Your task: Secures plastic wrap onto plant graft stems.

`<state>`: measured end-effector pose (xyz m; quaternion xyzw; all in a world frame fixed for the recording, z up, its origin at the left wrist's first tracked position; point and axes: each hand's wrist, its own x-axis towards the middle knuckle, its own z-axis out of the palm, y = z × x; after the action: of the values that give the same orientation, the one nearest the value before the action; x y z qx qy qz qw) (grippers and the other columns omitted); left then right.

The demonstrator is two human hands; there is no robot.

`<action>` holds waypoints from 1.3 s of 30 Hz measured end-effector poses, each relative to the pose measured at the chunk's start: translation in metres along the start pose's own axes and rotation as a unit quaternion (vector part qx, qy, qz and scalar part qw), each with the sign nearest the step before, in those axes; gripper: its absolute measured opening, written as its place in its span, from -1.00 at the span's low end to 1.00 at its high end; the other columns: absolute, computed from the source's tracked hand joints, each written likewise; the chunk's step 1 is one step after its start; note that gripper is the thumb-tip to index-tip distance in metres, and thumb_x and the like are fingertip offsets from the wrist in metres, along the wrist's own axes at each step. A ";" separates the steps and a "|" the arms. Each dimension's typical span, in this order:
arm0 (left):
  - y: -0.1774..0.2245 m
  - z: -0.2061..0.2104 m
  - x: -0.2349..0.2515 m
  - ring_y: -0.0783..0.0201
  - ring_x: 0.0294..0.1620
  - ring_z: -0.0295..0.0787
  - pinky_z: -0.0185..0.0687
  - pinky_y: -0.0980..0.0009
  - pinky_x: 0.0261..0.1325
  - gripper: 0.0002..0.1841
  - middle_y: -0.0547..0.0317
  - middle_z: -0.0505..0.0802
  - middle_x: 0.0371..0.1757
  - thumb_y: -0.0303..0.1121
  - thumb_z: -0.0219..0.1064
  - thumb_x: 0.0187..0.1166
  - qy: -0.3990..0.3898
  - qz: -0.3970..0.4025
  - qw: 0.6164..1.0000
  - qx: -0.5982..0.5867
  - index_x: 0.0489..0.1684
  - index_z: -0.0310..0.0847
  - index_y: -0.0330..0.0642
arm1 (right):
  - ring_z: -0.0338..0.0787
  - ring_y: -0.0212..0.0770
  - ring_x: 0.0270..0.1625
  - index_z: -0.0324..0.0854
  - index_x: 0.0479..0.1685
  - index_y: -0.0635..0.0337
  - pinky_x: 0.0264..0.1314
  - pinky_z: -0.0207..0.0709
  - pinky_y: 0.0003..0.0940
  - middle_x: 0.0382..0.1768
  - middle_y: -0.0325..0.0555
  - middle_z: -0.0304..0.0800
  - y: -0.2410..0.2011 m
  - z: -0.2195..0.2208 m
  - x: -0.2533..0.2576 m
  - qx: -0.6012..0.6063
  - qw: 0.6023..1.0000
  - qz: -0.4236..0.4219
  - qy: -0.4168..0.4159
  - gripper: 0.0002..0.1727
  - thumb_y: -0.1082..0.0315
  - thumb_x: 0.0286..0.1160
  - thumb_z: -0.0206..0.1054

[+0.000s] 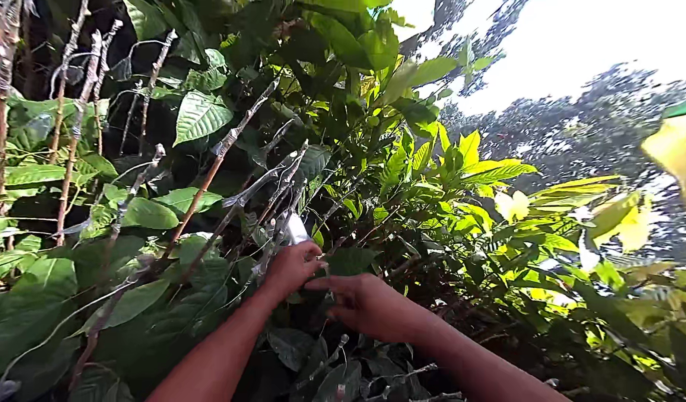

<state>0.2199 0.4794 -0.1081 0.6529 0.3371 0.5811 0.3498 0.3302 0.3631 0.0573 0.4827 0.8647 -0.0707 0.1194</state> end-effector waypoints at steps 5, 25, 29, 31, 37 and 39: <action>0.006 0.016 -0.006 0.03 -0.08 0.84 0.68 -0.12 0.16 -0.69 -0.04 0.89 -0.04 -0.16 0.38 0.63 -0.102 0.059 0.992 0.049 0.06 0.80 -0.21 | 0.84 -0.16 0.09 0.51 0.50 0.15 0.07 0.72 -0.10 0.23 -0.02 0.81 0.050 -0.054 0.020 -0.035 0.991 0.107 0.068 -0.60 0.34 0.74 0.25; 0.014 0.012 -0.007 -0.08 -0.11 0.88 0.70 -0.23 0.11 -0.61 -0.10 0.90 -0.14 -0.06 0.21 0.76 -0.091 0.107 0.984 0.111 0.11 0.80 -0.18 | 0.83 0.06 0.17 0.66 0.29 0.24 0.33 0.61 0.19 0.10 0.10 0.85 0.070 -0.045 0.038 -0.095 0.989 0.097 0.054 -0.66 0.27 0.68 0.32; 0.016 0.010 -0.005 -0.04 -0.09 0.87 0.68 -0.20 0.09 -0.61 -0.06 0.90 -0.10 -0.05 0.21 0.74 -0.003 0.081 0.992 0.100 0.12 0.81 -0.14 | 0.72 -0.20 -0.20 0.71 0.17 0.21 0.01 0.61 -0.13 -0.21 -0.04 0.78 0.056 -0.033 0.013 -0.003 0.990 0.123 0.064 -0.72 0.24 0.70 0.30; 0.016 0.009 -0.002 0.00 -0.15 0.86 0.70 -0.16 0.04 -0.63 -0.03 0.89 -0.13 -0.06 0.20 0.74 -0.002 0.072 0.993 0.094 0.19 0.78 -0.09 | 0.62 -0.38 -0.37 0.69 0.35 0.13 -0.18 0.58 -0.37 -0.31 -0.17 0.70 0.035 -0.037 -0.002 0.060 0.994 0.081 0.050 -0.67 0.26 0.73 0.27; 0.034 0.015 -0.005 -0.04 0.02 0.86 0.65 -0.19 0.23 -0.61 -0.08 0.90 0.01 -0.07 0.18 0.78 -0.101 0.069 0.986 0.118 0.23 0.78 -0.11 | 0.85 -0.02 0.18 0.62 0.39 0.11 0.30 0.65 0.14 0.17 -0.02 0.87 0.061 -0.050 0.016 -0.091 0.984 0.107 0.106 -0.64 0.34 0.67 0.32; 0.031 0.010 -0.004 0.06 -0.12 0.88 0.75 -0.09 0.10 -0.59 0.01 0.91 -0.06 -0.03 0.17 0.78 -0.059 0.064 0.992 0.087 0.30 0.75 -0.09 | 0.85 0.06 0.11 0.62 0.34 0.14 0.28 0.61 0.21 0.01 0.03 0.87 0.048 -0.039 0.012 -0.122 0.978 0.124 0.116 -0.65 0.24 0.66 0.34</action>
<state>0.2310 0.4596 -0.0848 0.7341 0.3227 0.5312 0.2735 0.3596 0.4071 0.0913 0.5728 0.8083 0.1074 0.0839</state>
